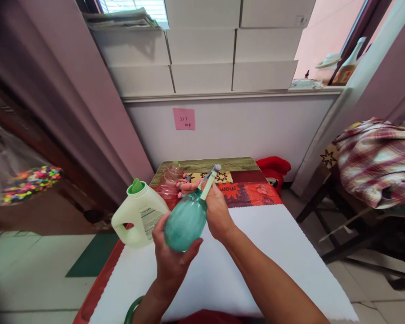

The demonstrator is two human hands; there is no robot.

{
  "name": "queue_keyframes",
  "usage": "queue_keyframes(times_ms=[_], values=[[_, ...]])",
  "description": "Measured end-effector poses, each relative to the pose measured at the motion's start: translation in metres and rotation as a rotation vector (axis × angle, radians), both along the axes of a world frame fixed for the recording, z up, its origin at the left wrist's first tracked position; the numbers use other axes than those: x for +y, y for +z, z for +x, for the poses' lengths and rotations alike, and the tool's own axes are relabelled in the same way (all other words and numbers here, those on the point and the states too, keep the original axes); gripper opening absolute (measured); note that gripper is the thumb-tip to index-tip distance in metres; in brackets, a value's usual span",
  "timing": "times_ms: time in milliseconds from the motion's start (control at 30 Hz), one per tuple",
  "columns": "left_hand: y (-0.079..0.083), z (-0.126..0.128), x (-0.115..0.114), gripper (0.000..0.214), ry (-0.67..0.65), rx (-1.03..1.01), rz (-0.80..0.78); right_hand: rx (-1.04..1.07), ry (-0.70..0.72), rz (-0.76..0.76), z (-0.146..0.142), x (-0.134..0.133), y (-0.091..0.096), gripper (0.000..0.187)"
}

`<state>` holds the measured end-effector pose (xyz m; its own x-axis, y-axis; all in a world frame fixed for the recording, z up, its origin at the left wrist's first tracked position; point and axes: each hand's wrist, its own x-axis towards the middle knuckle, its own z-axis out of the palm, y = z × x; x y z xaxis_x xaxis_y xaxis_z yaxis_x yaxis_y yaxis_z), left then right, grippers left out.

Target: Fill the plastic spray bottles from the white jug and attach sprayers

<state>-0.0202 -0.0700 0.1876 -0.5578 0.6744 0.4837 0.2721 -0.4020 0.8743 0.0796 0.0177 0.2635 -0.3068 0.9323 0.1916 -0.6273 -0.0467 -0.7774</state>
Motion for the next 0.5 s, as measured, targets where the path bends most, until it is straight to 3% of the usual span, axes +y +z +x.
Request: queue_keyframes(times_ms=[100,167,233,300,367,400,500], values=[[-0.016,-0.007,0.01,0.075,0.229,0.321,0.197,0.047,-0.042,-0.048,-0.006,-0.006,-0.002,0.047],[-0.023,-0.008,0.013,0.068,0.294,0.456,0.293,0.115,-0.051,-0.069,-0.01,-0.009,-0.003,0.046],[-0.022,-0.006,0.012,0.074,0.269,0.52,0.366,0.149,-0.049,-0.062,-0.012,-0.009,-0.004,0.046],[-0.014,-0.001,0.008,0.091,0.108,0.515,0.393,0.138,-0.057,-0.03,-0.01,-0.006,-0.003,0.045],[-0.001,0.003,0.005,0.105,-0.11,0.327,0.365,0.123,-0.081,0.018,-0.007,-0.001,-0.001,0.044],[0.006,0.003,0.005,0.104,-0.193,0.134,0.319,0.12,-0.089,0.043,-0.005,0.001,0.0,0.043],[0.025,-0.003,0.007,0.08,-0.419,-0.579,-0.01,0.118,-0.09,0.109,0.0,0.007,0.004,0.043]])
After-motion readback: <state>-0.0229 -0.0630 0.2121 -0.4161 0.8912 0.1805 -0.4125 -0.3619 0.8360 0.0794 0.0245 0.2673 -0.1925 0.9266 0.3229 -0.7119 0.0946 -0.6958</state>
